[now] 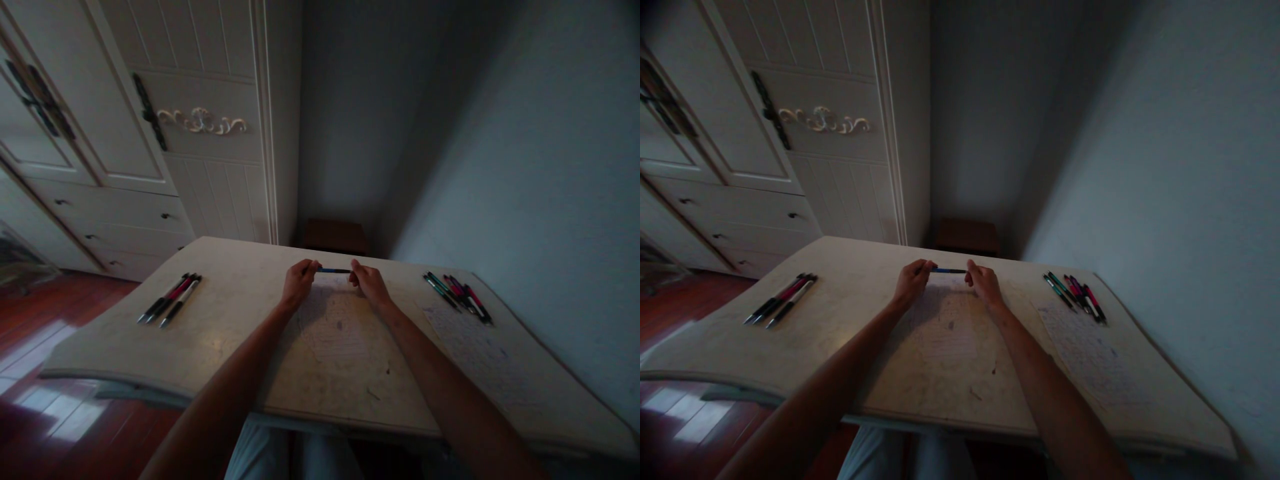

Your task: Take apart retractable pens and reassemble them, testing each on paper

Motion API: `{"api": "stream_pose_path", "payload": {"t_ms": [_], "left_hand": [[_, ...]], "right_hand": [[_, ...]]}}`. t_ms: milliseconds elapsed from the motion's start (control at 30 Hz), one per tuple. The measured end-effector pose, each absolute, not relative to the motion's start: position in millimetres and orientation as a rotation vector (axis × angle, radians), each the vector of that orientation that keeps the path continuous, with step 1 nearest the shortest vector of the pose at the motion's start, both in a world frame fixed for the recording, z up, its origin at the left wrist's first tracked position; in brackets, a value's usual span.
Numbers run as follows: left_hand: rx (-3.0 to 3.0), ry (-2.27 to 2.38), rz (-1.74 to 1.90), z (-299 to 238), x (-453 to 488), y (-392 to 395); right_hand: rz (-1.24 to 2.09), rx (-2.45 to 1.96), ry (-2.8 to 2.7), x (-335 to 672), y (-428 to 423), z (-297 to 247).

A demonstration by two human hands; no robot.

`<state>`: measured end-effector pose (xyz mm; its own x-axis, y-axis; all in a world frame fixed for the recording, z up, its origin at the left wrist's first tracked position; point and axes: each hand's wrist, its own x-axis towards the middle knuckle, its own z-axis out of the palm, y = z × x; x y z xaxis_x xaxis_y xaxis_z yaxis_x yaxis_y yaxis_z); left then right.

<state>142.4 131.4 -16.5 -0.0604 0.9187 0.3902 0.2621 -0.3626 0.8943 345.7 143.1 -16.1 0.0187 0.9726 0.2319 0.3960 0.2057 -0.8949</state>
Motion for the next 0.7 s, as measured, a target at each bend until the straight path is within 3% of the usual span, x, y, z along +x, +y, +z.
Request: {"api": "stream_pose_path", "payload": {"t_ms": [433, 700], "left_hand": [[1.627, 1.263, 1.476, -19.6, 141.4, 133.2], [1.634, 1.242, 1.485, -18.2, 142.8, 132.7]], "right_hand": [[1.032, -1.179, -1.313, 339.9, 142.9, -12.0], [0.816, -1.214, -1.464, 340.3, 140.9, -10.2]]}}
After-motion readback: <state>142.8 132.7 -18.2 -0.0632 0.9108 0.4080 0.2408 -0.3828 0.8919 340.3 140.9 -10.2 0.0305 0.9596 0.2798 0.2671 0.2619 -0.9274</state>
